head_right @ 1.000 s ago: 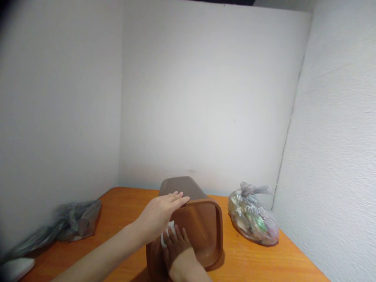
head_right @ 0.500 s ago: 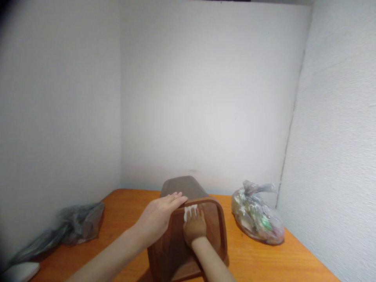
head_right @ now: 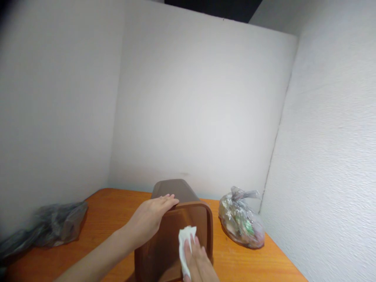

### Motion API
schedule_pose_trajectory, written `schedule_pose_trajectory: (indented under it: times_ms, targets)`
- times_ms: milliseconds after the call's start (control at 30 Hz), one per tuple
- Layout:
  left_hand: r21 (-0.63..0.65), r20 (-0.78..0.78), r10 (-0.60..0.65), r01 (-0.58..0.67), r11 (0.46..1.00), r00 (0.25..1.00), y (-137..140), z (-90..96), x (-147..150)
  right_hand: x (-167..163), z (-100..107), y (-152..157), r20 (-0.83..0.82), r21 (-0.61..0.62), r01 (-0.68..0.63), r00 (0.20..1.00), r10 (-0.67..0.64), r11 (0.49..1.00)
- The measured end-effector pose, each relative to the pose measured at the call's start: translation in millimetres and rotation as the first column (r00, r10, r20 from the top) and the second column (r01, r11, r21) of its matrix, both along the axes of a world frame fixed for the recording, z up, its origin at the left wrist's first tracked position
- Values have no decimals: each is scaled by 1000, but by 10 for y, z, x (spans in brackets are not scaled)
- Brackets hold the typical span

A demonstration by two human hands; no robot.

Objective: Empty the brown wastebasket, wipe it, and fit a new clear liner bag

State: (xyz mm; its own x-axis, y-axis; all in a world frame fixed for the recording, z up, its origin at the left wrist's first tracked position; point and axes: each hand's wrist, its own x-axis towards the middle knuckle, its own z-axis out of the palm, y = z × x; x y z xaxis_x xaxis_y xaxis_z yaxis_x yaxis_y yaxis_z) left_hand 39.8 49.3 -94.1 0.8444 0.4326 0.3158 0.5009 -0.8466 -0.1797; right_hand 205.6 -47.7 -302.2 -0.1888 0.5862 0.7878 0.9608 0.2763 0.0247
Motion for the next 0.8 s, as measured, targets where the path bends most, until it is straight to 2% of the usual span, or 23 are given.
schedule_pose_trajectory:
  times_ms: [100,200,267,333,433,533,667,800]
  targets:
    - [-2,0,10,-10,1000,1000,5,-2,-24,-4,514,-120,-16,215,76,997,-74,974]
    - [9,-17,33,-32,999,999,19,-20,-58,-111,963,-26,-9,295,119,993,-122,948]
    - [21,-21,31,-31,999,999,31,-31,-97,-164,1127,124,32,313,93,994,-109,945]
    - [20,1,23,-23,1000,1000,40,-31,-151,-166,1190,270,46,332,60,996,-80,941]
    - [-7,36,25,-25,1000,999,46,-15,-252,-73,1165,399,-34,361,73,997,-65,930]
    - [-31,57,28,-27,999,998,60,-12,-362,74,1044,447,-211,344,142,975,-71,928]
    - [-32,116,10,-6,999,993,96,-41,-490,196,732,483,-498,190,177,865,-61,966]
    - [-24,192,18,-13,1000,981,109,-62,-579,159,330,423,-570,9,187,808,-148,982]
